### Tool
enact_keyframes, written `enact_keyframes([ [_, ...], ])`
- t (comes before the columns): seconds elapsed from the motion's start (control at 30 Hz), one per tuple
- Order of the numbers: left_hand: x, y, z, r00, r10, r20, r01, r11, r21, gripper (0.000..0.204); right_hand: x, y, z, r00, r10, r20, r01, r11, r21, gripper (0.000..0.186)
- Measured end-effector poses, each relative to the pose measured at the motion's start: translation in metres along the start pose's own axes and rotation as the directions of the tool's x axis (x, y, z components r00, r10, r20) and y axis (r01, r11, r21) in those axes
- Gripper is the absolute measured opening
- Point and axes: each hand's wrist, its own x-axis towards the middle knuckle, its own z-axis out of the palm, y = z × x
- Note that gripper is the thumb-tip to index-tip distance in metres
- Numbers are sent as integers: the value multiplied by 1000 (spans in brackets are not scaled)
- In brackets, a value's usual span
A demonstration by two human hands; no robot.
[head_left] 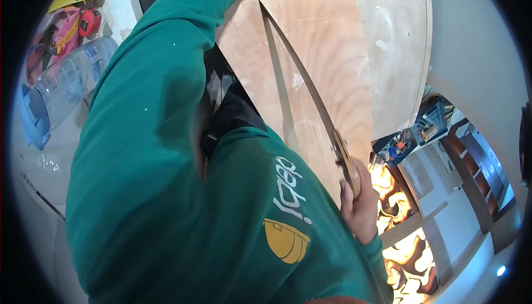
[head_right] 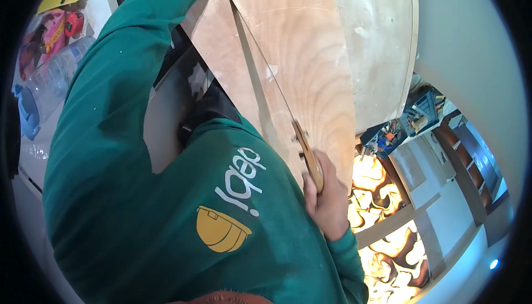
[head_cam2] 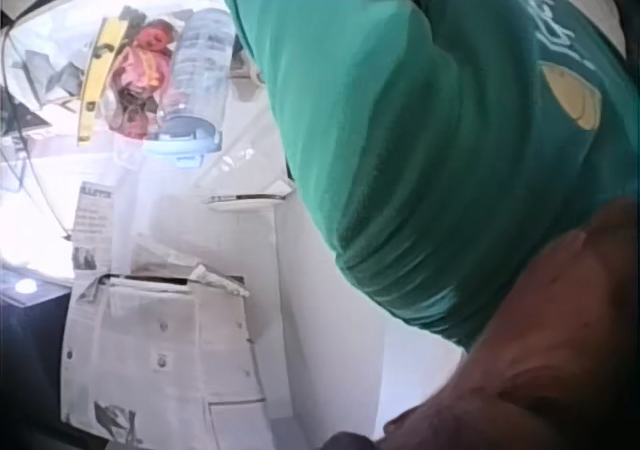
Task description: The person uses a hand saw to cut through a piece of plywood and then repositions the wood on the workspace.
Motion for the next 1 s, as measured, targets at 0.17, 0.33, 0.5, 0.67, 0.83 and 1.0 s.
enact_keyframes([
  [0.17, 0, -2, -2, 999, -7, 37, 6, 1000, 20, 104, 137, -9, 66, 974, -203, -104, 187, 972, -144, 46],
  [0.33, -2, 4, -11, 998, 9, 59, -11, 1000, 29, 105, 215, 16, 116, 914, -363, -180, 361, 932, -44, 42],
  [0.5, 2, 3, -6, 998, -13, 54, 11, 1000, 29, 104, 27, -1, 14, 991, -130, -39, 127, 989, -70, 49],
  [0.67, 0, 1, 0, 999, -11, 46, 8, 997, 77, 103, 52, -6, 21, 987, -143, -68, 135, 984, -119, 51],
  [0.83, -2, -1, -12, 1000, -9, 27, 8, 999, 49, 102, 216, 39, 121, 946, -296, -131, 298, 955, -3, 43],
  [1.0, -4, 5, -12, 997, -5, 75, -2, 996, 95, 101, 92, 21, 52, 949, -287, -134, 275, 956, -101, 42],
])
